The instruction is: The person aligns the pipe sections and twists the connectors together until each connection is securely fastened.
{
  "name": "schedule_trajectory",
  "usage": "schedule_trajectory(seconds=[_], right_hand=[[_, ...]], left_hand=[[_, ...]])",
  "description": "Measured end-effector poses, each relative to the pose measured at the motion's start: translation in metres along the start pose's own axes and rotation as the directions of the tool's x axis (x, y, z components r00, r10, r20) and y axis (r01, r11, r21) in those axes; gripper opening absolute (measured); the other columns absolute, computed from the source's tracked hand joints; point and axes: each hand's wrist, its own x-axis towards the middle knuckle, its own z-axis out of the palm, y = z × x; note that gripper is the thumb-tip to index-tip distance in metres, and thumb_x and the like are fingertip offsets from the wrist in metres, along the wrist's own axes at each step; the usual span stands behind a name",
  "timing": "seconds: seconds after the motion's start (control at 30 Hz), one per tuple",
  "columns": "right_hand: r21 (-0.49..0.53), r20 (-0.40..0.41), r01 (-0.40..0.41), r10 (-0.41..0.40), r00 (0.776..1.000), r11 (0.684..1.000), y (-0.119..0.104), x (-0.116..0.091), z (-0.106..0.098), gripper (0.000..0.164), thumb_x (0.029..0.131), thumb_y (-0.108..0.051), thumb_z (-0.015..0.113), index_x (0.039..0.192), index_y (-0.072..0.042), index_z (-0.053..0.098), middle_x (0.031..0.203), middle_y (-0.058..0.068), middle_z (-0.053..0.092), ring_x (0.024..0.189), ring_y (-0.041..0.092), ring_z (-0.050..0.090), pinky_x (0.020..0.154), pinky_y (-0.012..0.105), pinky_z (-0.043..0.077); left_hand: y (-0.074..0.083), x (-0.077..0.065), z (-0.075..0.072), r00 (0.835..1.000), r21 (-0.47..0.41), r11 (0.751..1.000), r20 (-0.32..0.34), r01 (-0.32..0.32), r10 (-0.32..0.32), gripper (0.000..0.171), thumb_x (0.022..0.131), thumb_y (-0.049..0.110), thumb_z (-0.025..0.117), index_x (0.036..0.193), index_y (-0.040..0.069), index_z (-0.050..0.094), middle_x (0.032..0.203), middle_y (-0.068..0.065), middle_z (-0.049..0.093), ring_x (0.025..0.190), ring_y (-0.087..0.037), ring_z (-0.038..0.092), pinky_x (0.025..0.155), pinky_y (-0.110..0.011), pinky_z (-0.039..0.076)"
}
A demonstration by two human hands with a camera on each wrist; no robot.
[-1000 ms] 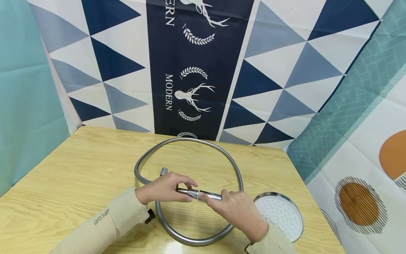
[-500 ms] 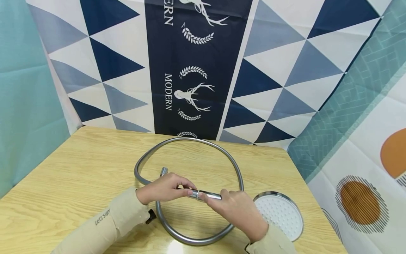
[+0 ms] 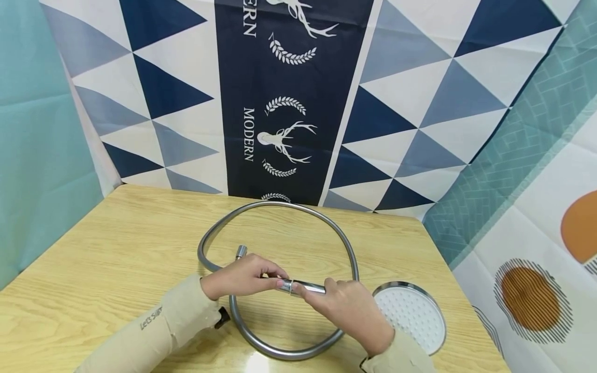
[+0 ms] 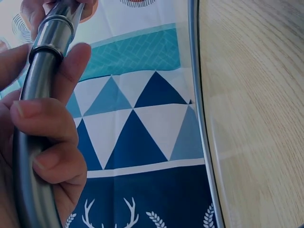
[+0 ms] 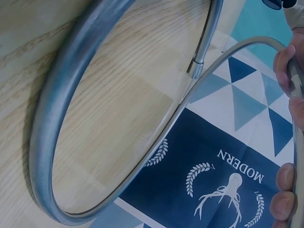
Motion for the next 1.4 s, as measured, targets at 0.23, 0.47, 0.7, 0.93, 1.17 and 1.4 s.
schedule_trajectory(seconds=[0.23, 0.47, 0.7, 0.93, 1.17, 1.4], right_hand=[[0.009, -0.02, 0.0, 0.0, 1.0, 1.0, 0.0005, -0.0015, 0.0007, 0.039, 0.107, -0.036, 0.022, 0.143, -0.028, 0.035, 0.05, -0.004, 0.026, 0.05, 0.003, 0.006, 0.04, 0.017, 0.01], [0.023, -0.047, -0.005, 0.006, 0.999, 1.0, 0.001, -0.0011, 0.0013, 0.04, 0.106, -0.04, 0.026, 0.134, -0.023, 0.048, 0.049, -0.005, 0.027, 0.052, 0.001, 0.005, 0.041, 0.015, 0.009], [0.013, -0.032, -0.01, 0.01, 0.999, 1.0, -0.0009, 0.0019, -0.0007, 0.043, 0.106, -0.04, 0.024, 0.129, -0.021, 0.054, 0.05, -0.004, 0.028, 0.047, 0.001, 0.008, 0.041, 0.015, 0.01], [0.024, -0.013, -0.021, 0.022, 1.0, 0.999, -0.0026, 0.0038, -0.0027, 0.047, 0.106, -0.042, 0.021, 0.126, -0.019, 0.056, 0.05, -0.005, 0.03, 0.044, 0.002, 0.011, 0.039, 0.015, 0.012], [0.027, -0.017, -0.01, 0.01, 1.0, 1.0, -0.0018, 0.0052, -0.0013, 0.046, 0.106, -0.042, 0.023, 0.125, -0.019, 0.058, 0.051, -0.005, 0.028, 0.047, 0.001, 0.008, 0.041, 0.015, 0.009], [0.032, -0.018, -0.003, 0.004, 1.0, 0.999, -0.002, 0.0057, 0.0003, 0.046, 0.106, -0.041, 0.024, 0.119, -0.021, 0.063, 0.051, -0.005, 0.029, 0.047, 0.001, 0.009, 0.041, 0.016, 0.01]], left_hand=[[-0.0004, 0.0002, 0.0013, 1.0, -0.024, 1.0, -0.015, 0.012, -0.013, 0.017, 0.092, 0.02, 0.066, 0.106, 0.01, 0.07, 0.094, 0.003, 0.069, 0.084, -0.003, 0.059, 0.074, -0.021, 0.048], [-0.0003, 0.0006, 0.0016, 1.0, -0.033, 0.999, -0.025, -0.008, 0.007, 0.013, 0.093, 0.015, 0.064, 0.102, 0.007, 0.07, 0.095, 0.0, 0.07, 0.086, -0.006, 0.062, 0.077, -0.021, 0.049], [0.0002, 0.0008, 0.0009, 1.0, -0.024, 1.0, -0.025, -0.018, 0.018, 0.021, 0.095, 0.017, 0.062, 0.107, 0.003, 0.072, 0.096, -0.003, 0.071, 0.081, -0.003, 0.062, 0.074, -0.02, 0.049], [0.0003, 0.0005, 0.0008, 0.999, -0.025, 0.999, -0.035, -0.032, 0.031, 0.013, 0.09, 0.013, 0.068, 0.1, 0.005, 0.073, 0.09, 0.001, 0.07, 0.081, -0.002, 0.06, 0.071, -0.018, 0.048], [0.0003, -0.0005, -0.0002, 0.999, 0.01, 1.0, 0.022, -0.025, 0.024, 0.023, 0.095, 0.015, 0.062, 0.111, 0.002, 0.07, 0.101, -0.005, 0.071, 0.085, -0.003, 0.062, 0.074, -0.018, 0.048], [0.0006, 0.0021, 0.0017, 0.999, 0.001, 1.0, 0.048, -0.007, 0.006, 0.019, 0.093, 0.012, 0.063, 0.108, 0.002, 0.072, 0.094, -0.002, 0.071, 0.075, 0.0, 0.055, 0.069, -0.017, 0.046]])
